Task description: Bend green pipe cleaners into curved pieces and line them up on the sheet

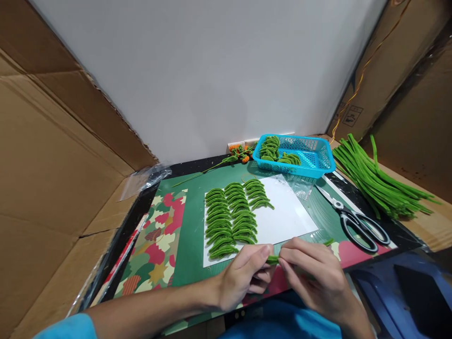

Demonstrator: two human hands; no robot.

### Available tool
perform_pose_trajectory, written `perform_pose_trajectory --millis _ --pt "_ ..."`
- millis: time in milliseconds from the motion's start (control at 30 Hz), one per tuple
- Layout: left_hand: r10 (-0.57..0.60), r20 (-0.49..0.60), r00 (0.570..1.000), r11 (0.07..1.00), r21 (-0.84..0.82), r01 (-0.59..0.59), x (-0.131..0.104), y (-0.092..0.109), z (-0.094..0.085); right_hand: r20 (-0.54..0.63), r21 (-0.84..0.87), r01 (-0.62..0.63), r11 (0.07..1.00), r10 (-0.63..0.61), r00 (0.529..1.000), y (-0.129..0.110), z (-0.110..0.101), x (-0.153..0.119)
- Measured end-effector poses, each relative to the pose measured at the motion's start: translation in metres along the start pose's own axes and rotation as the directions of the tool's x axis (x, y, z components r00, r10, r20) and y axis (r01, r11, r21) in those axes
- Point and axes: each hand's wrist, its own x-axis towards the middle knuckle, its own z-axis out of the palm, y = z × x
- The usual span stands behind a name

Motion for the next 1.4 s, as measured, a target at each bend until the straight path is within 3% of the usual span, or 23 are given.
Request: perform_pose_trajectory --millis 167,333,667,933,1100,1200,1400 --pt "-0.002 0.002 1.0 1.0 -0.025 0.002 0.001 -0.001 -0.002 -0.006 0.011 0.008 1.0 -0.008 1.0 0.002 0.001 -0.001" --pt "0.013 0.024 1.0 0.999 0.046 -0.014 0.0 0.001 0.0 -0.006 0.022 0.022 1.0 -0.022 1.0 0.001 0.0 0.001" --pt "0.042 -0.031 0.999 0.981 0.19 -0.036 0.002 0.0 -0.003 0.002 0.015 0.022 1.0 -0.022 1.0 0.003 -0.002 0.0" --pt "0.065 0.023 0.998 0.994 0.082 -0.067 0.004 -0.001 -0.001 0.001 0.088 -0.051 0.995 0.051 0.999 0.004 -0.006 -0.001" --pt "0.112 0.013 0.994 0.973 0.203 -0.113 0.004 -0.003 -0.005 -0.004 0.123 -0.104 0.987 0.105 0.994 0.005 -0.007 0.0" --pt "0.142 -0.005 0.99 0.962 0.236 -0.137 0.004 -0.006 -0.006 0.001 0.135 -0.111 0.985 0.111 0.994 0.006 -0.007 0.0" --pt "0.163 -0.02 0.986 0.978 0.134 -0.159 0.006 -0.008 -0.005 -0.007 0.147 -0.073 0.986 0.075 0.997 0.013 -0.01 -0.005"
